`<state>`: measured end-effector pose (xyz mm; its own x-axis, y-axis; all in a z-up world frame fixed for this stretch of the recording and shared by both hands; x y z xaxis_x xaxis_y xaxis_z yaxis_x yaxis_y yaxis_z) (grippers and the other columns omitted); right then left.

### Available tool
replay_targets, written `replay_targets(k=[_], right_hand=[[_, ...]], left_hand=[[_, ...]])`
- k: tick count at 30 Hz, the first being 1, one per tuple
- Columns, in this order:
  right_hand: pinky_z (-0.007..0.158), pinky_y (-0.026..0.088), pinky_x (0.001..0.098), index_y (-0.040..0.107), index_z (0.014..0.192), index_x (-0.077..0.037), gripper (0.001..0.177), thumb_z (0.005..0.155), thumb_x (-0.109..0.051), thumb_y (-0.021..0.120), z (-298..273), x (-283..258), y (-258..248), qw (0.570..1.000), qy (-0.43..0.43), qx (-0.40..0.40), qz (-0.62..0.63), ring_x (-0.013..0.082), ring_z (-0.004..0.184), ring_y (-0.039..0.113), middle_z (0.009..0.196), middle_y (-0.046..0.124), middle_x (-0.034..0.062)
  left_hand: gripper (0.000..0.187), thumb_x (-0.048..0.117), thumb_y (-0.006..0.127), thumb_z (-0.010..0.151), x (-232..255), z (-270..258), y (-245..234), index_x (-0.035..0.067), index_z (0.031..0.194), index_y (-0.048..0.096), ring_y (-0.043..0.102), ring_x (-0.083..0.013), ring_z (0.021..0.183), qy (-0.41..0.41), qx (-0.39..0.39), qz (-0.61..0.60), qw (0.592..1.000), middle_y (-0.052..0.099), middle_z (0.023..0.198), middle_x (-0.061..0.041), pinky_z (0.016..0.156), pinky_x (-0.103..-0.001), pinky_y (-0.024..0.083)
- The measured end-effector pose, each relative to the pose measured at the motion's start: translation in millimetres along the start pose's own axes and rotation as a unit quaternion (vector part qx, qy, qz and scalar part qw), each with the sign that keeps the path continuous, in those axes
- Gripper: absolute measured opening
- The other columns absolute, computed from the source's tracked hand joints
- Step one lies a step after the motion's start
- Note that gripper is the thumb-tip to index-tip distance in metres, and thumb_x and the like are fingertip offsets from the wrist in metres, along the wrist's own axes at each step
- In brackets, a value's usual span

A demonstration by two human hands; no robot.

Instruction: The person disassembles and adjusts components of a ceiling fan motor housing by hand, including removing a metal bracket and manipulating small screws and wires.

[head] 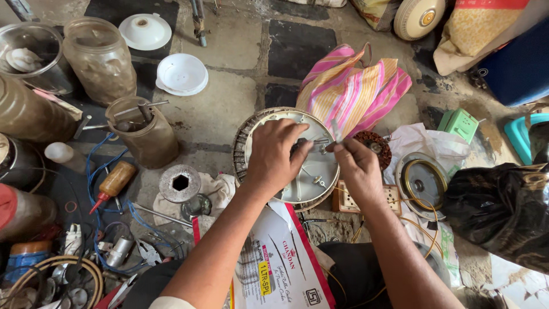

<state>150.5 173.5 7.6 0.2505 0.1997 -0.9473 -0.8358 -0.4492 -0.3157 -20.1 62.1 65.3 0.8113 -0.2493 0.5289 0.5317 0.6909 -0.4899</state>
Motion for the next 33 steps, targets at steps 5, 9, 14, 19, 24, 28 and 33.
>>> replay_targets(k=[5, 9, 14, 19, 24, 28, 33], right_hand=[[0.068, 0.046, 0.0241, 0.074, 0.109, -0.002, 0.023, 0.102, -0.019, 0.061, -18, -16, 22, 0.996, -0.014, -0.067, -0.058, 0.0069, 0.077, 0.054, 0.084, 0.066, 0.0001], [0.068, 0.051, 0.0258, 0.073, 0.109, -0.001, 0.021, 0.097, -0.016, 0.065, -29, -37, 24, 0.981, -0.073, -0.105, -0.146, 0.0068, 0.078, 0.060, 0.089, 0.070, 0.0010], [0.063, 0.054, 0.0284, 0.074, 0.103, 0.001, 0.019, 0.090, -0.012, 0.074, -38, -13, 11, 0.969, 0.011, -0.147, -0.197, 0.0113, 0.073, 0.063, 0.081, 0.074, 0.0065], [0.070, 0.061, 0.0310, 0.061, 0.101, 0.000, 0.011, 0.099, -0.010, 0.065, -10, 10, -9, 0.987, 0.075, 0.044, 0.137, 0.0185, 0.077, 0.073, 0.087, 0.074, 0.0129], [0.071, 0.063, 0.0325, 0.060, 0.100, -0.003, 0.007, 0.100, -0.008, 0.065, 11, 31, 13, 0.922, 0.110, 0.088, 0.361, 0.0221, 0.081, 0.074, 0.091, 0.071, 0.0120], [0.070, 0.063, 0.0311, 0.060, 0.100, -0.001, 0.009, 0.099, -0.008, 0.066, 15, 42, 22, 0.922, 0.109, 0.098, 0.357, 0.0214, 0.080, 0.074, 0.092, 0.071, 0.0125], [0.067, 0.063, 0.0296, 0.057, 0.101, 0.000, 0.014, 0.099, -0.008, 0.068, 20, 38, 24, 0.954, 0.058, 0.109, 0.274, 0.0196, 0.077, 0.074, 0.092, 0.072, 0.0133]], left_hand=[[0.017, 0.022, 0.072, 0.097, -22, -4, 18, 0.006, 0.102, 0.074, 0.072, -0.0104, 0.079, -0.177, -0.009, -0.281, 0.943, 0.073, 0.090, -0.002, 0.071, -0.025, 0.056], [0.011, 0.018, 0.073, 0.094, -41, -8, 22, 0.007, 0.092, 0.074, 0.061, -0.0053, 0.070, -0.242, 0.003, -0.330, 0.913, 0.070, 0.078, 0.002, 0.063, -0.023, 0.048], [0.011, 0.020, 0.073, 0.094, -42, -8, 19, 0.008, 0.094, 0.073, 0.066, -0.0085, 0.075, -0.236, 0.016, -0.331, 0.913, 0.073, 0.082, 0.001, 0.068, -0.026, 0.052], [0.043, 0.023, 0.082, 0.083, -33, 1, -2, 0.008, 0.121, 0.066, 0.061, -0.0270, 0.107, -0.101, -0.041, -0.062, 0.992, 0.069, 0.114, -0.010, 0.093, -0.045, 0.047], [0.059, 0.025, 0.087, 0.073, -31, -5, 12, 0.012, 0.126, 0.066, 0.058, -0.0313, 0.115, -0.085, -0.105, -0.003, 0.991, 0.069, 0.120, -0.008, 0.097, -0.050, 0.043], [0.053, 0.028, 0.088, 0.075, -35, -10, 24, 0.013, 0.121, 0.069, 0.061, -0.0298, 0.111, -0.081, -0.118, 0.020, 0.989, 0.069, 0.114, -0.007, 0.096, -0.049, 0.043], [0.042, 0.029, 0.085, 0.080, -42, -19, 37, 0.013, 0.116, 0.073, 0.062, -0.0281, 0.106, -0.090, -0.134, 0.025, 0.987, 0.070, 0.111, -0.005, 0.093, -0.046, 0.044]])
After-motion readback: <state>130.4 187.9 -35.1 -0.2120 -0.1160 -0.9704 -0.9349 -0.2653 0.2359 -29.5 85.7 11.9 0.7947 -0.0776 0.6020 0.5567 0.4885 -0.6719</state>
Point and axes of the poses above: each hand's wrist, its own z-axis towards the middle knuckle, its own y-axis out of the palm, x = y × z, the point moved 9 cm from there along z, towards the middle knuckle
